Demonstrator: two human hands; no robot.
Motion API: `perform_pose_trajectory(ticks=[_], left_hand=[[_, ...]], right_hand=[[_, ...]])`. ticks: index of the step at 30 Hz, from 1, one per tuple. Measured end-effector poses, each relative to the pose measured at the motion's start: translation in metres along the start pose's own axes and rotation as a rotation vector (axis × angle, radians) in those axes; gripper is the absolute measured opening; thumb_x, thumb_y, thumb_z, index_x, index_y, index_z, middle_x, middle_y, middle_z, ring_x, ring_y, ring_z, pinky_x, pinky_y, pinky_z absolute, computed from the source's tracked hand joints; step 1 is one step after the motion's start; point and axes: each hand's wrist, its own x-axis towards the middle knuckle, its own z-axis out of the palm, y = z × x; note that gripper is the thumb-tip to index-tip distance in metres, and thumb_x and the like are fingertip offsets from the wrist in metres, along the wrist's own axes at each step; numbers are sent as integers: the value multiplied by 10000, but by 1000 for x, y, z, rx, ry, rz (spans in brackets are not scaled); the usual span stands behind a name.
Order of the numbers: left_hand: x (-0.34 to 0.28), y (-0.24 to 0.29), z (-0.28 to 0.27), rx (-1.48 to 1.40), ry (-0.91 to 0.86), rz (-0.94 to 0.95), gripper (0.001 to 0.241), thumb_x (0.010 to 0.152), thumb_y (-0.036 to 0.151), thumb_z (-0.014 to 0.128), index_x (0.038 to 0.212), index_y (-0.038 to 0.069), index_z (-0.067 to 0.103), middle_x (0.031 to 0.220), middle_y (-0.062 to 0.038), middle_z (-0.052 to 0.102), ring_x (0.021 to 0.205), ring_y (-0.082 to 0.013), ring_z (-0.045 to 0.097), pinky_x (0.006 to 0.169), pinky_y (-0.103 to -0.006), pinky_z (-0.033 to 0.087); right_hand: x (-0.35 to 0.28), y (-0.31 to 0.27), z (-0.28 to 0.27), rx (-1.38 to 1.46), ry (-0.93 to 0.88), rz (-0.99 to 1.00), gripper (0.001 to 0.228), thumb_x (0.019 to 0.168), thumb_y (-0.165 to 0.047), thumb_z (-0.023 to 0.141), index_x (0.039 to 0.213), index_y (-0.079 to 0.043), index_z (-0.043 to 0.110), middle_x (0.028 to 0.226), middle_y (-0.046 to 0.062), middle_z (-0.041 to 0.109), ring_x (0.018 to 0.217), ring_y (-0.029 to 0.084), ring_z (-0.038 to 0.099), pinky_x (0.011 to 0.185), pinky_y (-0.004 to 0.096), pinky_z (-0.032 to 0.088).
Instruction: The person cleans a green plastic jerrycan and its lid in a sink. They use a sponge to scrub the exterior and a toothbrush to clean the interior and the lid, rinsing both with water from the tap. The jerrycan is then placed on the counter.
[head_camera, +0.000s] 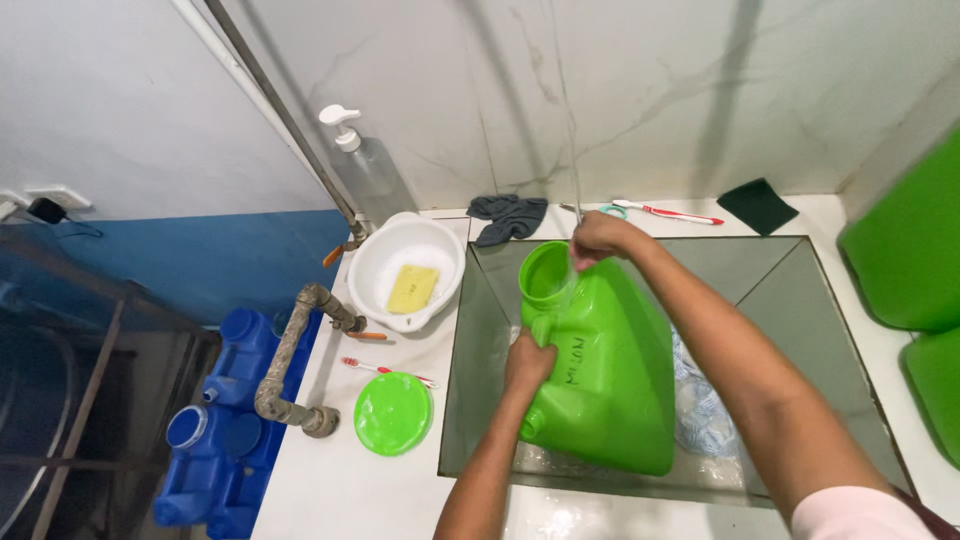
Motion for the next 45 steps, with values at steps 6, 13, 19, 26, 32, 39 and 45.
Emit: perform_pose_trajectory(ticks=[6, 13, 19, 26, 32, 39, 45], left_hand=[[27, 20, -32, 29, -147, 227, 514, 831, 404, 731, 1228, 81, 688, 1080, -233, 726, 1032, -409, 684, 897, -501, 529], [84, 44, 35, 456, 345, 772, 384, 878, 461, 705, 989, 97, 653, 1132, -175, 695, 1049, -373, 633, 937, -516, 477], [66, 76, 27, 417, 86, 854, 510, 922, 429, 699, 1240, 37, 624, 1181, -188, 654, 1119, -377, 604, 998, -498, 455], [22, 80, 2, 447, 165, 1140, 548, 880, 433, 703, 1273, 65, 598, 1223, -126, 655, 1183, -355, 623, 1092, -473, 484], [19, 56, -45, 638, -408, 489, 746, 836, 603, 732, 1349, 86, 574, 964, -214, 727, 937, -409, 693, 844, -528, 540], [-18, 12, -25, 123, -2, 173, 411, 755, 296, 698, 1086, 54, 725, 945, -271, 717, 907, -452, 679, 817, -535, 547], [-75, 21, -42, 350, -81, 319, 357, 777, 318, 770, 1009, 56, 700, 807, -246, 712, 782, -423, 691, 723, -527, 545]], right_hand=[[-35, -53, -10, 45, -163, 49, 260, 927, 22, 461, 912, 100, 709, 816, 235, 774, 675, 255, 786, 583, 322, 584], [-55, -69, -5, -66, -4, 28, 274, 966, -53, 486, 872, 72, 712, 822, 192, 737, 655, 251, 730, 607, 328, 612], [-26, -52, -5, 11, 3, -77, 250, 928, -5, 453, 839, 30, 685, 700, 110, 646, 574, 193, 610, 527, 325, 524], [-7, -24, 1, 235, -20, -136, 226, 968, -75, 479, 841, -29, 660, 695, 43, 607, 559, 139, 548, 500, 297, 467], [-30, -46, -10, -258, 61, -137, 240, 869, -19, 529, 777, 10, 749, 693, 142, 733, 617, 219, 721, 606, 343, 587], [-63, -80, -7, -611, 177, -44, 169, 801, -99, 690, 699, 13, 763, 706, 166, 748, 619, 231, 731, 652, 360, 585], [-52, -72, -9, -83, 114, -112, 222, 876, -33, 524, 780, 41, 710, 667, 164, 709, 581, 248, 725, 573, 349, 598]])
